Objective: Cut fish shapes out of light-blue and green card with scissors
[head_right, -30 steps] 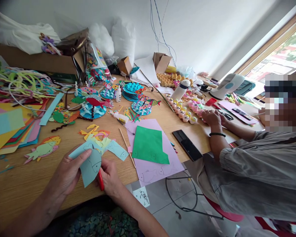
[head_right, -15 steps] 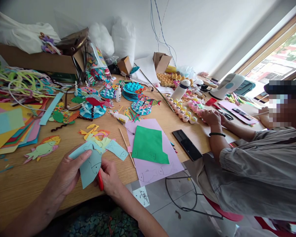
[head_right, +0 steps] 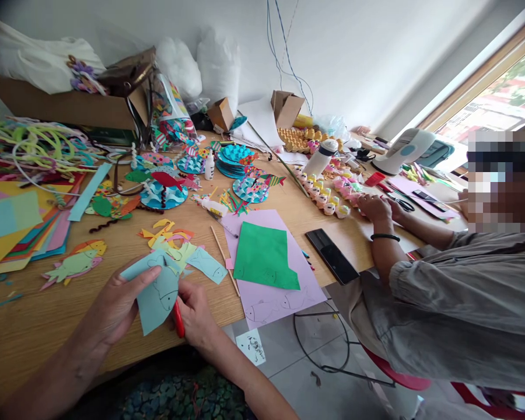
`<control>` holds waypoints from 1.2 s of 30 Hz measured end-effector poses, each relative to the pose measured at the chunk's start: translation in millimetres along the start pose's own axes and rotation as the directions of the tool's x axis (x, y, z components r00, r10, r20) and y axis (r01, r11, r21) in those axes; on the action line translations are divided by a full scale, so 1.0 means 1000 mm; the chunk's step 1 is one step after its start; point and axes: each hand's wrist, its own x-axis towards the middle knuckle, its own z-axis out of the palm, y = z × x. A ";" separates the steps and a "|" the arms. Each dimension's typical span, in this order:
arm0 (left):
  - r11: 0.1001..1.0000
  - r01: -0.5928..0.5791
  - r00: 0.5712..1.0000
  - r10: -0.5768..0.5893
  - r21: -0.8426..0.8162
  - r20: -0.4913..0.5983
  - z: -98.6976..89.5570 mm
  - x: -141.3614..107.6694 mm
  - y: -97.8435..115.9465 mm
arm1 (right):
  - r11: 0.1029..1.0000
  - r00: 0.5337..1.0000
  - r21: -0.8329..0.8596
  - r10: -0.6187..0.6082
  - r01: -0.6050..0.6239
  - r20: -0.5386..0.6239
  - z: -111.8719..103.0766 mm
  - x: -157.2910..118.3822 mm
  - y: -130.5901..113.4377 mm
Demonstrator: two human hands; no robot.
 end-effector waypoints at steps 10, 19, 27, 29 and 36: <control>0.999 -0.040 0.999 0.039 -0.030 -0.011 0.001 0.002 -0.003 | 1.000 1.000 0.028 0.009 -0.009 0.011 0.000 0.001 0.004; 0.999 -0.037 0.999 0.037 0.004 -0.017 0.001 0.002 -0.003 | 1.000 1.000 0.018 0.022 -0.022 0.010 -0.002 0.000 0.008; 0.999 -0.039 0.999 0.039 0.026 0.010 -0.004 0.004 -0.004 | 0.999 0.999 0.015 0.031 -0.031 -0.009 -0.001 -0.002 0.001; 0.999 -0.026 1.000 0.026 0.020 0.018 -0.006 0.005 -0.002 | 0.999 0.999 0.000 0.035 -0.035 -0.012 -0.001 -0.003 -0.002; 0.995 0.065 0.997 -0.067 0.072 0.028 -0.011 0.005 0.007 | 0.998 0.999 -0.044 0.044 -0.043 0.016 -0.003 -0.004 -0.005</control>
